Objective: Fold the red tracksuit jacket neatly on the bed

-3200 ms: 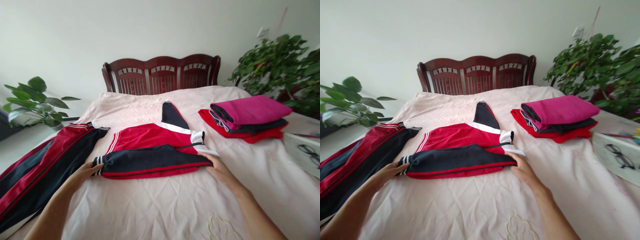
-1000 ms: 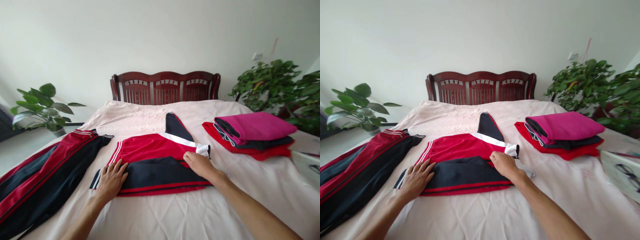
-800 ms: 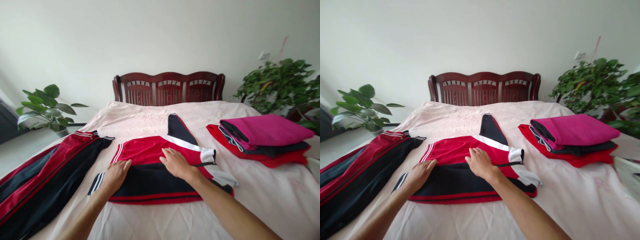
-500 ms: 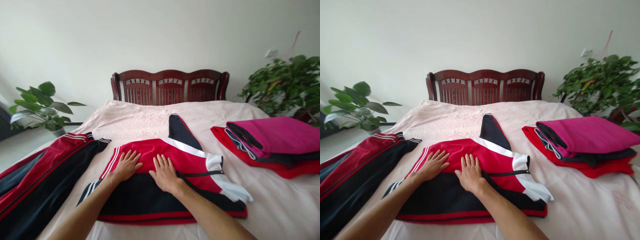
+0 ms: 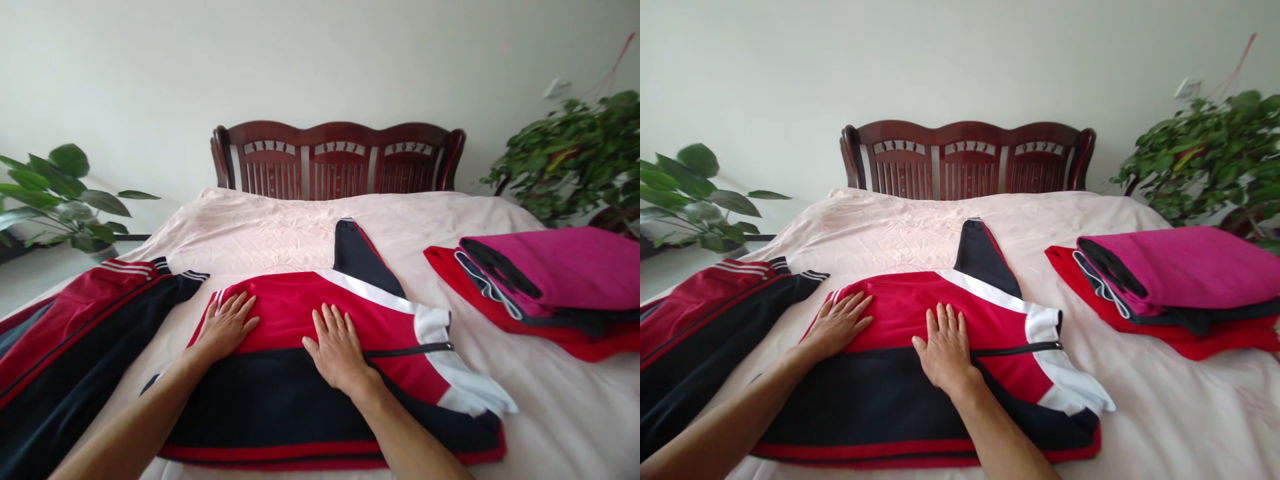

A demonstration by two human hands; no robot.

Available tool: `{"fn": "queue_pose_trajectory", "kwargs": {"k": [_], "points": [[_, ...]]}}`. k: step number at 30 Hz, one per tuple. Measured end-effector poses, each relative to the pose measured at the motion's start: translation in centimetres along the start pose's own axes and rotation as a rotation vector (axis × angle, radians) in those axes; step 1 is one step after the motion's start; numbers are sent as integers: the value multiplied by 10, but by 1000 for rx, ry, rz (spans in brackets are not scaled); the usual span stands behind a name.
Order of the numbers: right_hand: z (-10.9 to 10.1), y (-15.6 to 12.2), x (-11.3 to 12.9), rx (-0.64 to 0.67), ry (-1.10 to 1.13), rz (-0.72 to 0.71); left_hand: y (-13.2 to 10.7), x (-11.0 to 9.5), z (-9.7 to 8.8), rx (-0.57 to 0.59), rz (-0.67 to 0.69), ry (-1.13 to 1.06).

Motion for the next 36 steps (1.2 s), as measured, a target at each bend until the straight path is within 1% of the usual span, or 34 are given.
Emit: {"fn": "queue_pose_trajectory", "kwargs": {"k": [3, 7, 12, 16, 20, 22, 23, 26, 28, 30, 31, 33, 36], "points": [[-4, -1, -11, 17, -30, 29, 0, 5, -1, 0, -54, 17], [-13, -5, -31, 51, -76, 84, 1, 9, 2, 12, -83, 33], [-24, -7, -74, 78, -146, 170, 1, 11, 2, -33, -89, 40], [-29, -8, -104, 63, -182, 178, 2, 12, 5, -48, -87, 41], [-38, -6, -115, 48, -95, 100, 2, 11, 2, -53, -97, 31], [-51, 2, -122, 8, 23, 72, 2, 12, -6, -53, -104, 11], [-59, 9, -130, -25, 113, 87, 3, 11, -12, -56, -101, -5], [-87, 38, -170, -161, 360, 235, 10, 13, -37, -91, -92, -65], [-103, 58, -197, -235, 399, 339, 21, 18, -52, -125, -117, -117], [-112, 77, -219, -262, 363, 425, 36, 25, -60, -129, -165, -173], [-115, 84, -228, -262, 348, 470, 44, 28, -60, -117, -184, -195], [-115, 94, -243, -255, 318, 567, 62, 31, -55, -71, -208, -225], [-112, 102, -259, -245, 289, 684, 84, 33, -35, 42, -214, -268]]}}
Point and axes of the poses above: each hand's wrist, its own y-axis towards the middle knuckle, its own z-axis out of the palm, x = y × z, the point moved 10 cm from there along y, towards the middle knuckle, and after that the axes turned 5 degrees about y, right-handed, at the moved point
